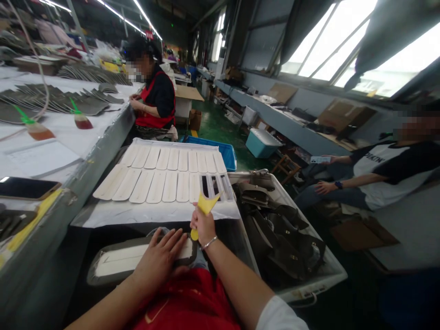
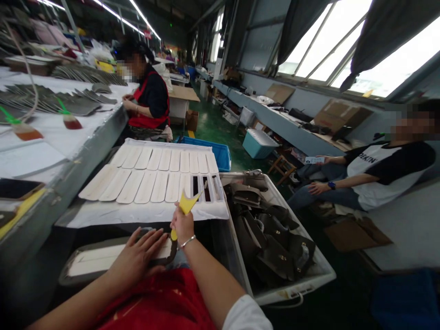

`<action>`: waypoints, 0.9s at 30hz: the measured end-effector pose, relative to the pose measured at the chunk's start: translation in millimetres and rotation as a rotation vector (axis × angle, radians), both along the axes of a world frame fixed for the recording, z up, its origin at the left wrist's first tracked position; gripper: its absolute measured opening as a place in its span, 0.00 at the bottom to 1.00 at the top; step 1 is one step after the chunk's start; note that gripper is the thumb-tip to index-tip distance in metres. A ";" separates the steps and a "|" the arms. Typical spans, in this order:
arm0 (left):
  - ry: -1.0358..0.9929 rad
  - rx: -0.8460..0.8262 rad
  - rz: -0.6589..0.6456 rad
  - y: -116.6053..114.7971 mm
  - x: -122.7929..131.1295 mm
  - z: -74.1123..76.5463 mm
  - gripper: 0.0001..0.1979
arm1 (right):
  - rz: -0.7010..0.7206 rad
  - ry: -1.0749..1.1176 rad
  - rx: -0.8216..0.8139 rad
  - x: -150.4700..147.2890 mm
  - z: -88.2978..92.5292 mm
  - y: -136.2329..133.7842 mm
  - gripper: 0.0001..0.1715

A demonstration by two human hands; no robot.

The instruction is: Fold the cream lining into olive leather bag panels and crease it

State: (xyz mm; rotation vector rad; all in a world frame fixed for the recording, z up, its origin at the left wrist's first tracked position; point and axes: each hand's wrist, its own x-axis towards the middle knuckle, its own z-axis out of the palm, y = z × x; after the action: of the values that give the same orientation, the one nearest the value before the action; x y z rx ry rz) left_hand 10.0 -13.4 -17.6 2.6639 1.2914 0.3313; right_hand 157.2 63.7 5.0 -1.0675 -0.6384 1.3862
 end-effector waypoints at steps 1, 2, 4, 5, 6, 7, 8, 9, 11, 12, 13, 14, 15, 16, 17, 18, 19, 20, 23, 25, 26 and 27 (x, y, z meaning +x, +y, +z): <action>-0.003 0.021 0.009 -1.9 0.3 -0.7 0.36 | -0.009 0.013 0.009 9.3 3.4 -1.7 0.20; -0.005 0.037 0.019 -3.7 1.0 -1.0 0.36 | -0.022 0.022 0.016 19.4 6.2 -4.3 0.21; 0.006 0.044 0.046 -6.5 3.1 0.1 0.36 | -0.046 0.024 0.020 39.3 9.1 -12.5 0.21; 0.018 0.033 0.061 -7.5 4.5 1.6 0.36 | -0.056 0.020 0.016 47.3 9.3 -17.9 0.21; 0.032 0.012 0.076 -8.1 5.8 3.4 0.36 | -0.063 0.015 0.011 53.0 8.7 -24.3 0.21; 0.044 -0.017 0.094 -8.2 6.9 5.4 0.35 | -0.069 0.012 0.006 56.0 7.7 -31.4 0.21; 0.053 -0.052 0.109 -7.9 7.6 7.3 0.35 | -0.074 0.019 0.006 56.1 6.4 -38.9 0.21; 0.060 -0.090 0.119 -7.1 8.0 8.9 0.35 | -0.081 0.040 0.011 53.5 5.3 -46.6 0.20; 0.067 -0.150 0.135 -4.6 7.8 10.5 0.37 | -0.103 0.108 0.031 42.3 3.8 -60.7 0.19; 0.069 -0.167 0.139 -3.0 7.2 10.5 0.39 | -0.113 0.139 0.040 34.9 3.5 -66.5 0.19; 0.070 -0.176 0.141 -1.4 6.6 9.9 0.40 | -0.122 0.159 0.046 27.4 3.1 -71.0 0.19; 0.069 -0.176 0.140 0.0 5.8 9.0 0.41 | -0.126 0.165 0.048 20.2 2.7 -74.2 0.19; 0.067 -0.172 0.139 1.2 5.1 7.9 0.41 | -0.124 0.156 0.045 13.9 1.9 -76.1 0.20; 0.065 -0.166 0.135 2.1 4.4 6.8 0.41 | -0.121 0.143 0.041 8.7 0.8 -76.8 0.21; 0.064 -0.161 0.130 2.7 3.7 5.8 0.42 | -0.121 0.129 0.037 4.6 -0.6 -76.6 0.21; 0.064 -0.158 0.125 3.1 3.3 5.0 0.41 | -0.125 0.114 0.033 1.7 -2.2 -75.8 0.22; 0.064 -0.158 0.123 3.3 2.9 4.5 0.41 | -0.131 0.097 0.028 -0.4 -3.7 -74.6 0.22; 0.063 -0.159 0.123 3.5 2.7 4.3 0.41 | -0.139 0.080 0.025 -1.9 -4.8 -73.3 0.22; 0.060 -0.163 0.125 4.0 3.0 4.9 0.41 | -0.174 0.042 0.035 -4.8 -4.9 -70.9 0.22; 0.054 -0.162 0.130 4.6 3.7 5.9 0.41 | -0.194 0.028 0.043 -6.5 -2.9 -71.3 0.22; 0.050 -0.162 0.131 4.9 4.1 6.4 0.41 | -0.201 0.018 0.042 -7.4 -2.0 -71.9 0.23; 0.047 -0.164 0.133 5.1 4.5 7.1 0.41 | -0.208 0.003 0.037 -8.3 -1.6 -72.7 0.23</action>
State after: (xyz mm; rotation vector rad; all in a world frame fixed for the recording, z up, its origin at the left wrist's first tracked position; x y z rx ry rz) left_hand 14.5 -8.3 -10.5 2.4708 1.4469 0.1713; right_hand 148.9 -8.9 3.4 -1.0700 -0.5330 1.1919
